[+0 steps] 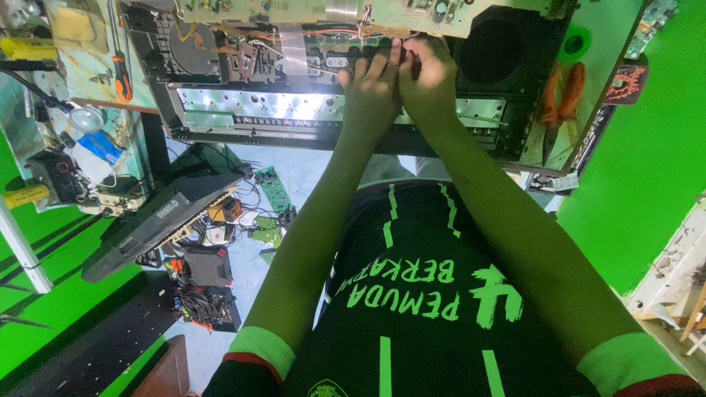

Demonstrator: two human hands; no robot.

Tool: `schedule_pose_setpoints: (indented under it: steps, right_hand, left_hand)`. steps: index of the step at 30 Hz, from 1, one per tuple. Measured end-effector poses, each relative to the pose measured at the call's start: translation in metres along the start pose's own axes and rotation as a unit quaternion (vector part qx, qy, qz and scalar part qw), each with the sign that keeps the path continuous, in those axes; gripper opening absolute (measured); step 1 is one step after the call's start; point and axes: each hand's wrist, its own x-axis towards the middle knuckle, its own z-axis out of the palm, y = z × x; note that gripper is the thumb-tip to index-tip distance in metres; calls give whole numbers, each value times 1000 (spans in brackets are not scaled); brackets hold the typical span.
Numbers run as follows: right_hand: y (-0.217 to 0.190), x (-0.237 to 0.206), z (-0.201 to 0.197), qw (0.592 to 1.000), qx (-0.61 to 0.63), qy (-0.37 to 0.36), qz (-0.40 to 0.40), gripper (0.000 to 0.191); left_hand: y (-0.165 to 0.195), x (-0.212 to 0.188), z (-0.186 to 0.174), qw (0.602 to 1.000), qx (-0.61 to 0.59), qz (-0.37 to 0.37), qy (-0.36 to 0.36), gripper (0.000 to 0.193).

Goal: The person is repairing an electronic keyboard by reconnecting ribbon cables to a circuit board and using a screwdriver to secure components inside the casing.

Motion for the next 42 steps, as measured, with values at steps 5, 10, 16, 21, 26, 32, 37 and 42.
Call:
schedule_pose_setpoints:
  steps: [5, 10, 16, 21, 26, 32, 37, 42]
  right_hand:
    - [0, 4, 2, 1000, 1, 0, 4, 8]
    - [0, 4, 2, 1000, -16, -9, 3, 8]
    - [1, 2, 3, 999, 10, -14, 39, 13]
    - [3, 1, 4, 999, -18, -29, 29, 14]
    - [0, 6, 8, 997, -14, -44, 57, 13]
    - [-2, 11, 11, 995, -92, 7, -35, 14]
    - [4, 15, 10, 985, -143, 22, -93, 13]
    - [5, 20, 10, 987, -158, 5, 4, 10]
  left_hand:
    - [-4, 3, 0, 1000, -20, 5, -19, 52]
    - [-3, 3, -1, 1000, -8, 0, 2, 50]
    - [-4, 1, -2, 999, -28, -14, 17, 45]
    - [-6, -2, -4, 997, -33, -75, 5, 40]
    - [-9, -5, -6, 997, 31, -67, 4, 41]
    - [-7, -4, 1, 995, 75, -68, -6, 48]
    - [-3, 0, 3, 994, 92, -56, -10, 55]
    - [0, 4, 2, 995, 85, -56, -13, 59]
